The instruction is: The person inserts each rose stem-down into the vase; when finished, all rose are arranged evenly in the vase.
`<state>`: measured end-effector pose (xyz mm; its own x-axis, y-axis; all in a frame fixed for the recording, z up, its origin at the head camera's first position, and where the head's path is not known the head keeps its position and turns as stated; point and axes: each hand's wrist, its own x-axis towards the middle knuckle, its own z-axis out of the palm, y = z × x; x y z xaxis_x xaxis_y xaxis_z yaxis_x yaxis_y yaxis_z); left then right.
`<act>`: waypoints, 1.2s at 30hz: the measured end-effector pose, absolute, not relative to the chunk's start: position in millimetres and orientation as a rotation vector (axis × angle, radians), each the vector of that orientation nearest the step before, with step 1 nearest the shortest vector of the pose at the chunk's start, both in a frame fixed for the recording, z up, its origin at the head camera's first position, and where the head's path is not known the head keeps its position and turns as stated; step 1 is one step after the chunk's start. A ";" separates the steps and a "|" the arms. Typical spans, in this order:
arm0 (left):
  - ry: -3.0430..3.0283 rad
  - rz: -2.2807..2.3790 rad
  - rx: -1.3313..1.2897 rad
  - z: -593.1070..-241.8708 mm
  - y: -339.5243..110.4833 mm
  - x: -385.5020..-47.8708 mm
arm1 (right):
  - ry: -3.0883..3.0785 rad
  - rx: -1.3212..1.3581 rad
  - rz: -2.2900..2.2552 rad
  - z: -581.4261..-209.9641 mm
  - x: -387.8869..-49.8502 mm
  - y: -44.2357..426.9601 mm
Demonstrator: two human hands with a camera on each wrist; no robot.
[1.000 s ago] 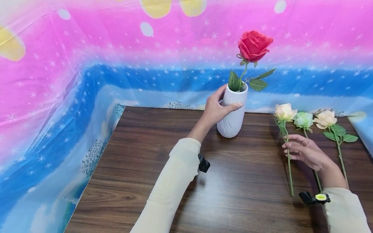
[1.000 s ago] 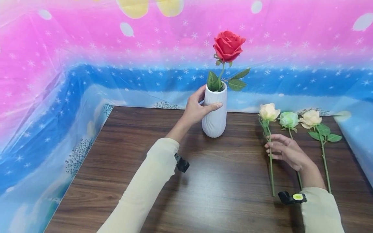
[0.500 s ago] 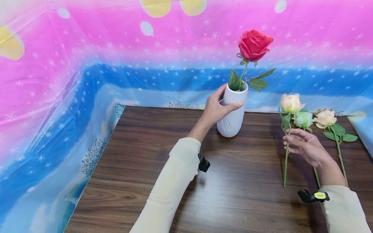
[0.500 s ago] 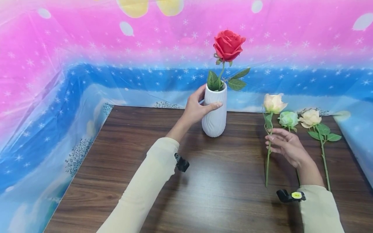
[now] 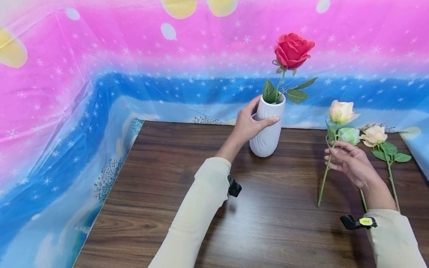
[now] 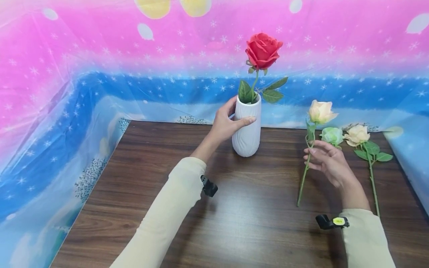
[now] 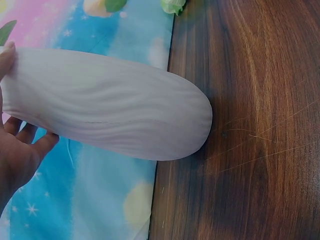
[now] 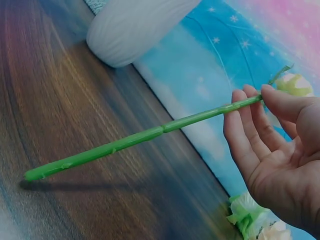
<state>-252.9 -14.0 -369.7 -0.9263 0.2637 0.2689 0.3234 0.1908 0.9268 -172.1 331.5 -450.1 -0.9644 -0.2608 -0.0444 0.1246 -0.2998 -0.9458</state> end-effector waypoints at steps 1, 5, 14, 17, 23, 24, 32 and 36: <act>-2.385 -1.876 -0.590 -369.8 -14.0 -253.0 | 1.698 -0.175 -2.355 -449.7 -172.5 330.9; -2.383 -1.871 -0.598 -369.5 -14.4 -252.6 | 1.717 -0.156 -2.372 -448.1 -173.3 328.4; -2.393 -1.863 -0.586 -367.7 -14.1 -251.5 | 1.686 -0.143 -2.430 -442.3 -173.0 320.1; -2.393 -1.865 -0.586 -368.0 -13.9 -251.4 | 1.687 -0.147 -2.435 -440.9 -173.0 317.9; -2.379 -1.886 -0.599 -367.9 -14.2 -250.3 | 1.720 -0.154 -2.422 -440.6 -173.8 317.4; -2.379 -1.887 -0.600 -367.6 -14.4 -250.0 | 1.719 -0.165 -2.425 -440.8 -173.9 317.5; -2.392 -1.878 -0.601 -367.0 -15.2 -249.7 | 1.679 -0.259 -2.469 -434.5 -177.7 312.8; -2.395 -1.872 -0.598 -367.6 -15.0 -250.2 | 1.663 -0.314 -2.469 -426.8 -180.6 307.5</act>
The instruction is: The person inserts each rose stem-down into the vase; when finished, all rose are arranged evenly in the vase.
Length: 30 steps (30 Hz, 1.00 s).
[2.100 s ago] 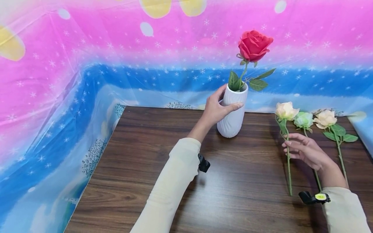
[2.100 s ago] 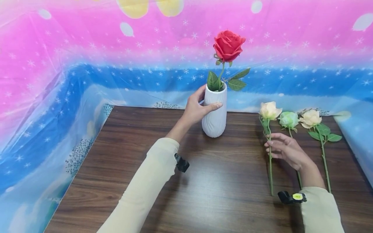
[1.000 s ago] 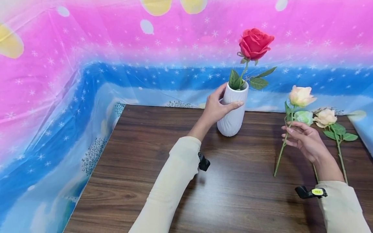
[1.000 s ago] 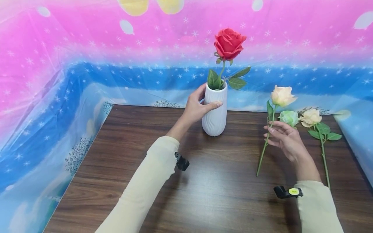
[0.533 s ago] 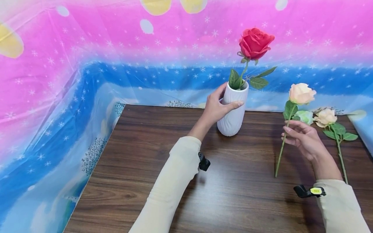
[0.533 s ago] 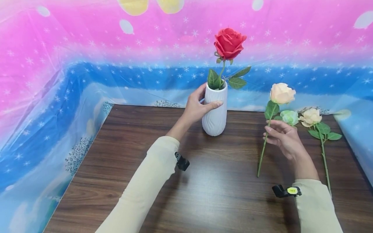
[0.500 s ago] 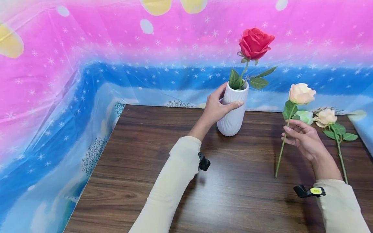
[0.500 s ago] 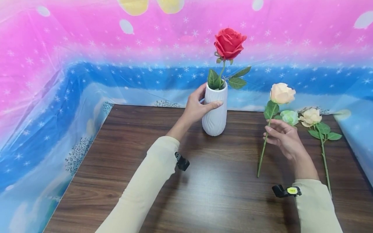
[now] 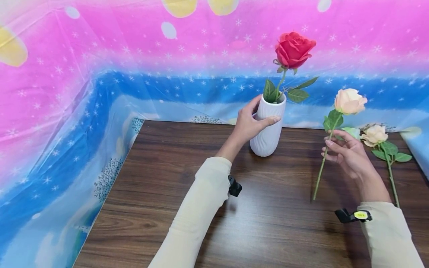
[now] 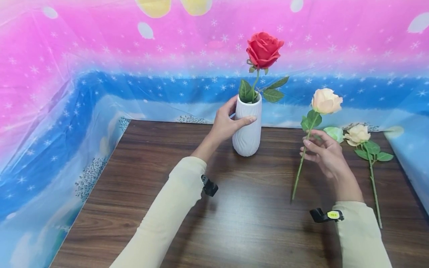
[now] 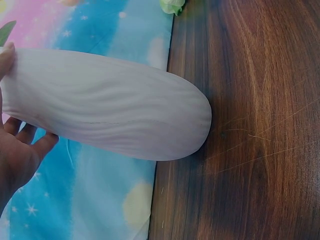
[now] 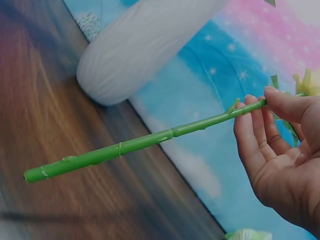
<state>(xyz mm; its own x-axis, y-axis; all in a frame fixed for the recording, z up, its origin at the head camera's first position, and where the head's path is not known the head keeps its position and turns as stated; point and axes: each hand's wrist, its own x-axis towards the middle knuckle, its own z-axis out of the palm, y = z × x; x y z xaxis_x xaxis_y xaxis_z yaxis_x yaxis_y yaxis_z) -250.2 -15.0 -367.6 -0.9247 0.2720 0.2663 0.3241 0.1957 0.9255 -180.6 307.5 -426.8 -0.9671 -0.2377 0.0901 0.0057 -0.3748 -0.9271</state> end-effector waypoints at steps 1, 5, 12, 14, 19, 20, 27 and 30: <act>-2.396 -1.873 -0.597 -367.8 -14.7 -250.3 | 1.663 -0.327 -2.466 -424.7 -181.4 306.0; -2.396 -1.883 -0.592 -368.3 -13.6 -250.7 | 1.641 -0.343 -2.486 -415.7 -184.4 298.4; -2.388 -1.888 -0.594 -368.3 -13.2 -250.6 | 1.523 -0.396 -2.561 -396.8 -188.0 286.8; -2.385 -1.889 -0.596 -368.1 -13.3 -250.4 | 1.491 -0.428 -2.578 -391.7 -189.5 284.6; -2.382 -1.884 -0.590 -367.5 -14.2 -249.9 | 1.469 -0.516 -2.567 -383.3 -193.7 281.3; -2.381 -1.880 -0.589 -367.5 -14.3 -250.0 | 1.482 -0.524 -2.556 -382.0 -194.3 280.8; -2.364 -1.873 -0.603 -369.4 -13.9 -252.2 | 1.629 -0.485 -2.499 -374.6 -196.4 275.3; -2.353 -1.874 -0.606 -370.2 -13.6 -252.8 | 1.661 -0.489 -2.492 -370.3 -197.1 271.3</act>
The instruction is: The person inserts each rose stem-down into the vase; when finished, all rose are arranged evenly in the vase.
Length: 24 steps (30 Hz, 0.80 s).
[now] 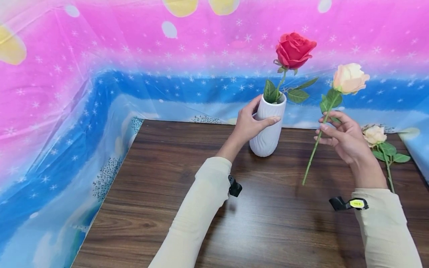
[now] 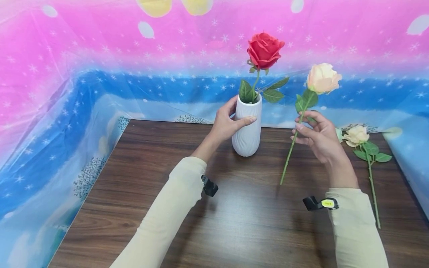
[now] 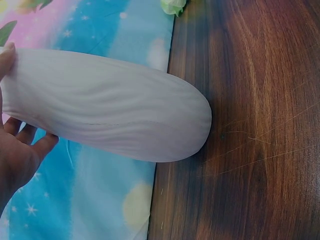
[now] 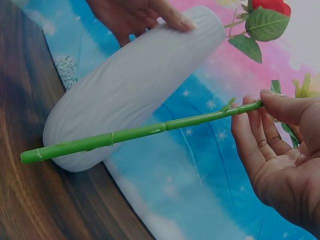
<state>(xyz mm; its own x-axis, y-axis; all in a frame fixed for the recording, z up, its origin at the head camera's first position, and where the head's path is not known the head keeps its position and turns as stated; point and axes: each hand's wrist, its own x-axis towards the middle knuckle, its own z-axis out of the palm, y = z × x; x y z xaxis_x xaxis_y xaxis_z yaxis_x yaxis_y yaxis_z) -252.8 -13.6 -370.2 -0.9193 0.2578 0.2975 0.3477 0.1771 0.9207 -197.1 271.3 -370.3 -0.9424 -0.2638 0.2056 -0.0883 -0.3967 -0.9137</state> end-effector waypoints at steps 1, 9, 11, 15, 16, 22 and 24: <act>-2.352 -1.874 -0.604 -370.5 -13.6 -252.9 | 1.660 -0.497 -2.493 -368.8 -197.5 269.9; -2.360 -1.868 -0.600 -371.0 -13.6 -252.7 | 1.626 -0.591 -2.506 -358.9 -202.2 258.9; -2.367 -1.869 -0.597 -371.1 -13.2 -253.0 | 1.592 -0.617 -2.522 -357.7 -203.3 256.7; -2.376 -1.874 -0.589 -370.7 -12.7 -252.9 | 1.553 -0.621 -2.549 -356.0 -204.9 252.4; -2.378 -1.873 -0.587 -370.5 -12.8 -252.7 | 1.551 -0.608 -2.562 -355.0 -205.3 250.9; -2.389 -1.858 -0.583 -369.6 -13.2 -252.7 | 1.573 -0.566 -2.660 -344.7 -209.4 240.5; -2.390 -1.855 -0.585 -369.7 -13.4 -253.0 | 1.558 -0.578 -2.687 -340.4 -211.3 237.0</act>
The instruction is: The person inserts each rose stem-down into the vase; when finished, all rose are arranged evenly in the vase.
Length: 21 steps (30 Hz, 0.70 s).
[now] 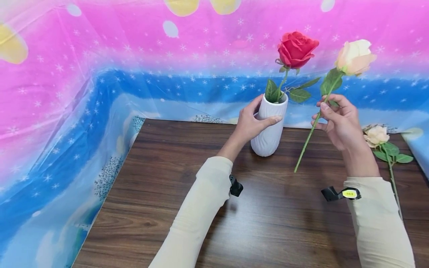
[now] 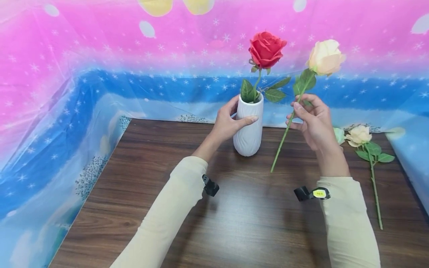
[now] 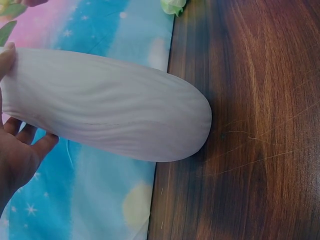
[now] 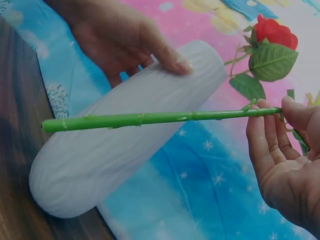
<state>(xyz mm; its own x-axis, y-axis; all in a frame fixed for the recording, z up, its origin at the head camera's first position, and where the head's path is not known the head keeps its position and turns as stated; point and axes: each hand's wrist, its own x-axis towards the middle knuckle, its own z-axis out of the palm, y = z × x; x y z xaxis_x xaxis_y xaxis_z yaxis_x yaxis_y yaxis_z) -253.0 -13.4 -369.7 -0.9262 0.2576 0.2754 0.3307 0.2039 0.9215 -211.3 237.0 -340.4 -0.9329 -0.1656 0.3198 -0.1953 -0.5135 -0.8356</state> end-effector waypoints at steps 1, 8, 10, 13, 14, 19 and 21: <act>-2.390 -1.855 -0.585 -369.6 -13.4 -252.9 | -1.525 0.572 2.660 -337.8 -212.2 235.5; -2.387 -1.856 -0.590 -369.5 -13.9 -252.5 | -1.471 0.530 2.602 -315.0 -215.9 229.0; -2.384 -1.859 -0.591 -369.6 -14.1 -252.4 | -1.440 0.500 2.608 -307.8 -216.9 228.5; -2.384 -1.865 -0.587 -370.0 -14.4 -252.4 | -1.393 0.467 2.610 -297.8 -218.8 227.5; -2.384 -1.868 -0.587 -370.1 -14.4 -252.3 | -1.378 0.457 2.608 -294.6 -219.6 227.1; -2.381 -1.880 -0.589 -369.9 -14.2 -251.9 | -1.279 0.442 2.602 -278.4 -222.3 225.1; -2.384 -1.877 -0.592 -369.6 -13.9 -251.5 | -1.254 0.451 2.588 -271.1 -222.8 224.8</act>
<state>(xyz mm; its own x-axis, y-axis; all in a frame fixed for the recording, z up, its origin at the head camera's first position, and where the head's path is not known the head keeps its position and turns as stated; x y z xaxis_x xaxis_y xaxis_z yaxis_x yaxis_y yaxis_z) -251.5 -13.9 -369.6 -0.9255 0.2645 0.2711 0.3256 0.1897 0.9263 -222.8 224.8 -271.1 -0.9263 0.0714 0.3700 -0.3346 -0.6075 -0.7204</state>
